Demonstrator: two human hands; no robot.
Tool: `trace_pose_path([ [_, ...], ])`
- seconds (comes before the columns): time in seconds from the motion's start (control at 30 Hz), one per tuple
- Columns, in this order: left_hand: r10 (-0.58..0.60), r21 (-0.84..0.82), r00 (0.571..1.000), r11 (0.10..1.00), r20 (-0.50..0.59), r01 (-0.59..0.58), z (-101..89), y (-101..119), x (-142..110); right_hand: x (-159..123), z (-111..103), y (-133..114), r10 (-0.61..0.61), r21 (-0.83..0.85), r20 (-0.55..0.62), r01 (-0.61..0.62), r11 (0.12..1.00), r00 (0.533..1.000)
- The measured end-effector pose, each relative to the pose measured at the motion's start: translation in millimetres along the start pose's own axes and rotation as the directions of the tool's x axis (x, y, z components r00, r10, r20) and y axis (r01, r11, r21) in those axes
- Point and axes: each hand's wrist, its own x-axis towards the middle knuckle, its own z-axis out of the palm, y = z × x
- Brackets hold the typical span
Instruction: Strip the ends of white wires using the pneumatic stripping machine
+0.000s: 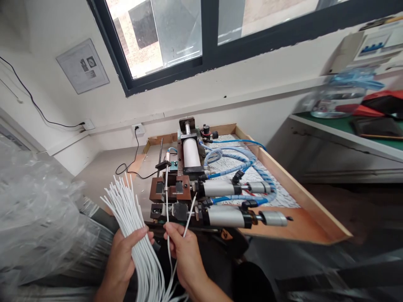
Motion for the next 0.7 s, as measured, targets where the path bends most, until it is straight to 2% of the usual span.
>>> trace_pose_path([
  [0.17, 0.014, -0.012, 1.0, 1.0, -0.023, -0.014, 1.6, 5.0, -0.9, 1.8, 1.1, 0.9, 0.048, 0.009, 0.011, -0.048, 0.999, 0.999],
  [0.23, 0.025, -0.012, 1.0, 1.0, -0.018, -0.026, 1.8, 6.6, 0.3, -0.6, 0.2, 1.9, 0.043, -0.06, 0.086, -0.038, 0.997, 0.995],
  [0.33, 0.054, -0.013, 0.999, 0.998, 0.001, -0.054, 1.5, 8.3, 1.9, -6.2, -1.8, 3.6, 0.07, -0.232, 0.257, -0.008, 0.973, 0.964],
  [0.4, 0.079, -0.006, 0.997, 0.997, 0.017, -0.079, 1.3, 9.0, 2.0, -9.6, -3.5, 5.0, 0.087, -0.329, 0.296, 0.016, 0.944, 0.951],
  [0.47, 0.096, 0.005, 0.994, 0.995, 0.044, -0.096, 1.4, 9.7, 1.4, -11.6, -5.3, 6.8, 0.051, -0.37, 0.279, 0.058, 0.927, 0.959],
  [0.57, 0.081, 0.013, 0.992, 0.997, 0.093, -0.083, 1.6, 11.4, 1.1, -11.7, -8.0, 9.3, -0.056, -0.334, 0.227, 0.131, 0.933, 0.972],
  [0.7, 0.062, -0.006, 0.994, 0.998, 0.088, -0.062, 0.9, 14.6, 3.5, -9.7, -8.3, 9.1, -0.099, -0.217, 0.095, 0.118, 0.969, 0.991],
])
